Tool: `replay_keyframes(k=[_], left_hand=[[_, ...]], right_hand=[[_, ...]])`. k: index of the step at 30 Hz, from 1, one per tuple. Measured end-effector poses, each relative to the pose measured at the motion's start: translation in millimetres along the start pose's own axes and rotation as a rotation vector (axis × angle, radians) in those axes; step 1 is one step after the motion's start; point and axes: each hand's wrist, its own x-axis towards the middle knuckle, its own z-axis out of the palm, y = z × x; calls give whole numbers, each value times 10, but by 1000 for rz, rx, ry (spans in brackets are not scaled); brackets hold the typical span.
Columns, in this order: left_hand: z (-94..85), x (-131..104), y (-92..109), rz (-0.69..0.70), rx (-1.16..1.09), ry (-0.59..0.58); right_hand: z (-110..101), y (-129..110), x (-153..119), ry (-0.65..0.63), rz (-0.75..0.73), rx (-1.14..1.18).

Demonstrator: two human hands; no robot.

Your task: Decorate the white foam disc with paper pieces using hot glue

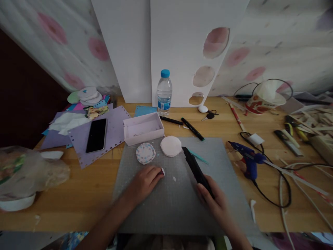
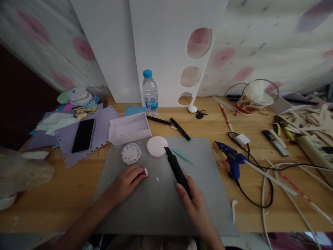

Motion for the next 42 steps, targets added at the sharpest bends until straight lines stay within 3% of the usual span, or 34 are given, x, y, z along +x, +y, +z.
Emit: replay_keyframes(k=[8,17,25,42], left_hand=[[7,138,-9,-23,-5,5],[40,138,5,-25,72,-47],[43,145,-11,-27,67,-48],[31,149,-14,-60,-25,-56]], right_hand=[[-11,-48,-98,39,44,-101],[151,-220,-306,-207,133,-100],[258,-200,-385,-326,14,-160],[267,-243,-344,-418,62,-268]])
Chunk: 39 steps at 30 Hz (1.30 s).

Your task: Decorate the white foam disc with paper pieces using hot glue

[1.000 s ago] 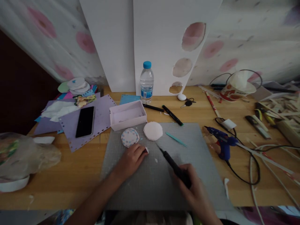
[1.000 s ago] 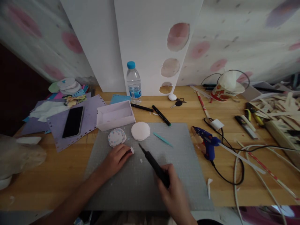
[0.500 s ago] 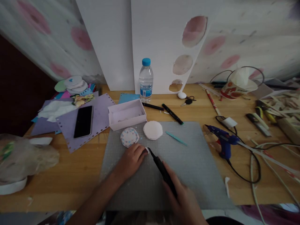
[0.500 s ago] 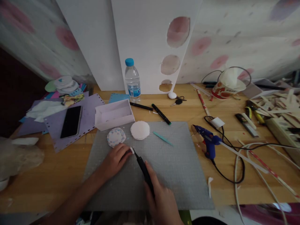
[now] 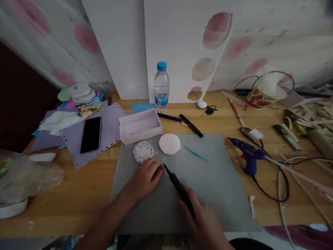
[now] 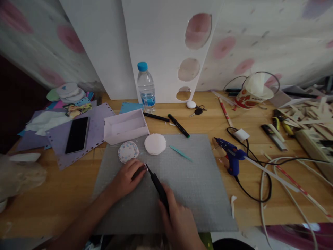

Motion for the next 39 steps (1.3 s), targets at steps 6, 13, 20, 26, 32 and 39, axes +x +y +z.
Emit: replay_keyframes(k=[6,13,20,26,32,39], left_hand=[[-2,-10,3,-6,5,-17],[1,18,-19,-23,-32,-19],[20,27,-42,-17,-49,-12],[13,25,-33,-20,-37,-38],[10,17,-45,-9,-34,-37],[12,23,-35,-10,-37,-23]], right_hand=[[-18,-40,13,-70,39,9],[8,-18,2,-80,61,-20],[16,-20,-2,-58,23,-38],[4,-12,10,-39,-60,-183],[44,-30,33,-36,-53,-329],[75,-105,69,-81,23,-388]])
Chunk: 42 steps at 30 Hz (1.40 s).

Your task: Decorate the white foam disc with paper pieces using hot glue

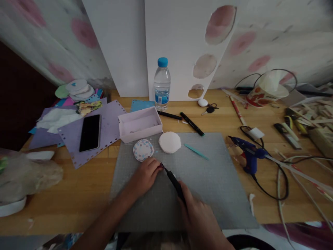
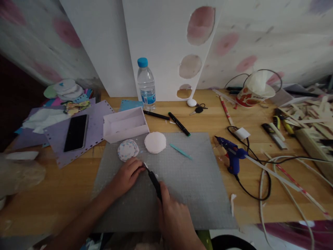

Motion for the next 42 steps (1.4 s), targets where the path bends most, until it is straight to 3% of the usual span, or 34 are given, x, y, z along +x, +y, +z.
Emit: replay_keyframes(k=[7,14,29,42], left_hand=[[30,7,-39,-1,-7,-4],[17,-12,-56,20,-23,-13],[12,3,-32,6,-45,5],[-10,-10,-45,13,-57,-16]], right_hand=[[-182,-53,-30,-110,57,25],[-131,-147,35,-171,148,-134],[-231,-162,20,-219,162,-157],[-106,-115,88,-156,164,-204]])
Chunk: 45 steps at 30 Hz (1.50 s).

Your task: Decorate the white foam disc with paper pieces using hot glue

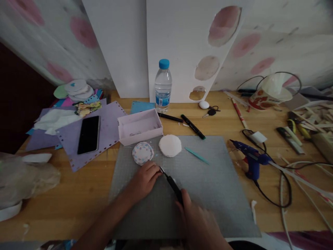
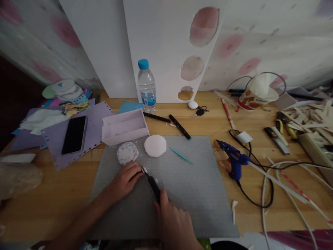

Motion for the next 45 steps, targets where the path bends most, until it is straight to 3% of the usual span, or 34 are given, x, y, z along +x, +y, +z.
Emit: replay_keyframes(k=[4,11,22,24,27,30,33,37,41,43,45], left_hand=[[8,6,6,3,4,6],[1,29,23,2,-18,17],[-1,2,15,-2,-27,18],[-5,5,14,4,-29,16],[-10,4,13,16,-46,33],[-22,-6,13,47,-81,125],[-64,-28,31,112,-100,197],[-173,-66,105,202,-53,155],[-276,-100,224,264,3,116],[-305,-115,301,300,28,126],[-321,-129,389,331,52,124]], right_hand=[[-60,17,7,-32,-5,48],[-279,240,31,-37,-151,274],[-381,501,166,-52,-272,652],[-398,574,145,13,-285,641],[-361,710,99,217,-236,566],[-259,822,99,435,-141,386],[-157,867,140,560,-73,177],[-153,865,132,678,-92,62],[-311,793,-28,905,-126,160],[-394,672,-123,913,-198,298],[-445,480,-184,767,-307,453]])
